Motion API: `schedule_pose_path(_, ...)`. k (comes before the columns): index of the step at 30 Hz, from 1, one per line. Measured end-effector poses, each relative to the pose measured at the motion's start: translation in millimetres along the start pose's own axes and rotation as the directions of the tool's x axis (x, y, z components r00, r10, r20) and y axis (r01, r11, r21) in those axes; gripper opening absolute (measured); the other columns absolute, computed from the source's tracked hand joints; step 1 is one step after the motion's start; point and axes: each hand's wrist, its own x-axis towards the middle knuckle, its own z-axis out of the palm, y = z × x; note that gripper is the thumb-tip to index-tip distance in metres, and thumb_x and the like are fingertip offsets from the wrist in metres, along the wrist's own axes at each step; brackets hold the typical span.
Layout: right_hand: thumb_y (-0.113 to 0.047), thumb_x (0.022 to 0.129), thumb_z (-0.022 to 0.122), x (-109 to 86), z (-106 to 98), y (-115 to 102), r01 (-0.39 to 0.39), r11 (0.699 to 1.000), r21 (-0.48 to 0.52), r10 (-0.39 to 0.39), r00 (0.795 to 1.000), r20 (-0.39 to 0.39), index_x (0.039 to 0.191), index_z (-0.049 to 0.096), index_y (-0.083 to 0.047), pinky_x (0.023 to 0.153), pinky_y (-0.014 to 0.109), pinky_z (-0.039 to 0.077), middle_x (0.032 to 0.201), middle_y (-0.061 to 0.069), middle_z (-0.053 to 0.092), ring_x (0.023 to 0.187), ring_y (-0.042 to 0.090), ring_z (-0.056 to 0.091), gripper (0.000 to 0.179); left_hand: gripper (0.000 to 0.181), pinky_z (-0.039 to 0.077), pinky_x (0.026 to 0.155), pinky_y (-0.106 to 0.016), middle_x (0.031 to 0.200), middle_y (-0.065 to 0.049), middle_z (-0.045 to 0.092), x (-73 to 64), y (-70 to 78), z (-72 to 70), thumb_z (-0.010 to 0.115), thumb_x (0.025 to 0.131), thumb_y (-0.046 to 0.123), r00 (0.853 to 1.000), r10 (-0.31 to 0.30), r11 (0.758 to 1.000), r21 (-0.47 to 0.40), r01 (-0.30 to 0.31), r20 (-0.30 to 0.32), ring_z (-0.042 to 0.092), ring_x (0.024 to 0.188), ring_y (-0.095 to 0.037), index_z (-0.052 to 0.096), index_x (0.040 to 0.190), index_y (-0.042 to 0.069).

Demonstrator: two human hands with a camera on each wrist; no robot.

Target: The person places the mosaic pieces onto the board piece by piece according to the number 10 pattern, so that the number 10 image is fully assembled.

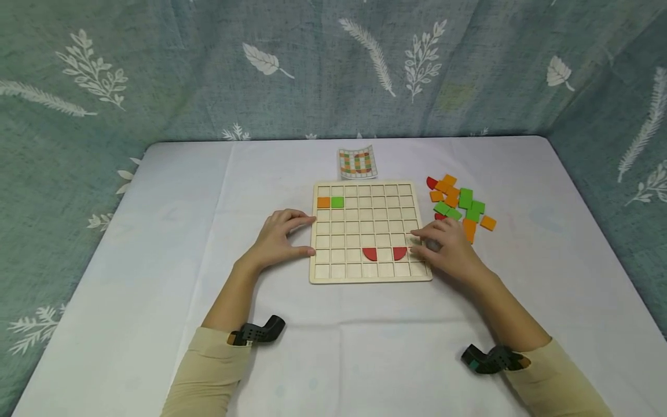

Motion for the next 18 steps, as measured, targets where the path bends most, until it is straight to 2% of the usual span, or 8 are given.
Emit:
schedule_pose_path(5,-0.007,0.067,0.083,-2.6,-15.8,13.4,-0.058,0.998,-0.03,0.056,0.996,-0.067,0.099,0.072,0.0,0.077,0.039,0.032,0.083,0.011,0.064,0.085,0.025,0.046,0.035,0.075,0.029,0.098,-0.045,0.126,-0.005,0.05,0.2,-0.1,0.3,0.081,0.068,0.048,1.0,-0.015,1.0,-0.006,0.016,0.008,0.041,0.115,-0.025,0.057,0.132,0.019)
schedule_pose_path(9,-0.005,0.066,0.084,-3.6,-24.9,23.7,-0.088,0.995,-0.052,0.082,0.992,-0.099,0.098,0.072,0.002,0.076,0.04,0.03,0.089,0.016,0.065,0.086,0.03,0.044,0.035,0.074,0.029,0.098,-0.045,0.125,-0.005,0.051,-0.1,-0.3,0.7,0.081,0.068,0.047,1.0,-0.014,1.0,-0.009,0.014,0.004,0.04,0.116,-0.025,0.057,0.132,0.019)
schedule_pose_path(15,-0.006,0.073,0.08,-1.9,-29.9,32.5,-0.205,0.975,-0.087,0.202,0.979,-0.037,0.103,0.069,0.003,0.081,0.049,0.029,0.103,0.022,0.062,0.098,0.036,0.043,0.034,0.074,0.028,0.098,-0.046,0.126,-0.005,0.051,0.0,-0.2,0.2,0.081,0.068,0.046,1.0,-0.006,1.0,-0.012,0.006,0.004,0.04,0.116,-0.026,0.057,0.133,0.019)
schedule_pose_path(18,-0.007,0.075,0.078,0.2,-30.0,34.3,-0.225,0.969,-0.098,0.225,0.974,-0.009,0.107,0.067,0.003,0.082,0.051,0.029,0.108,0.024,0.061,0.1,0.037,0.043,0.036,0.075,0.027,0.099,-0.046,0.127,-0.005,0.05,0.1,-0.1,0.3,0.08,0.069,0.048,1.0,-0.01,1.0,-0.017,0.01,0.01,0.039,0.119,-0.026,0.056,0.133,0.019)
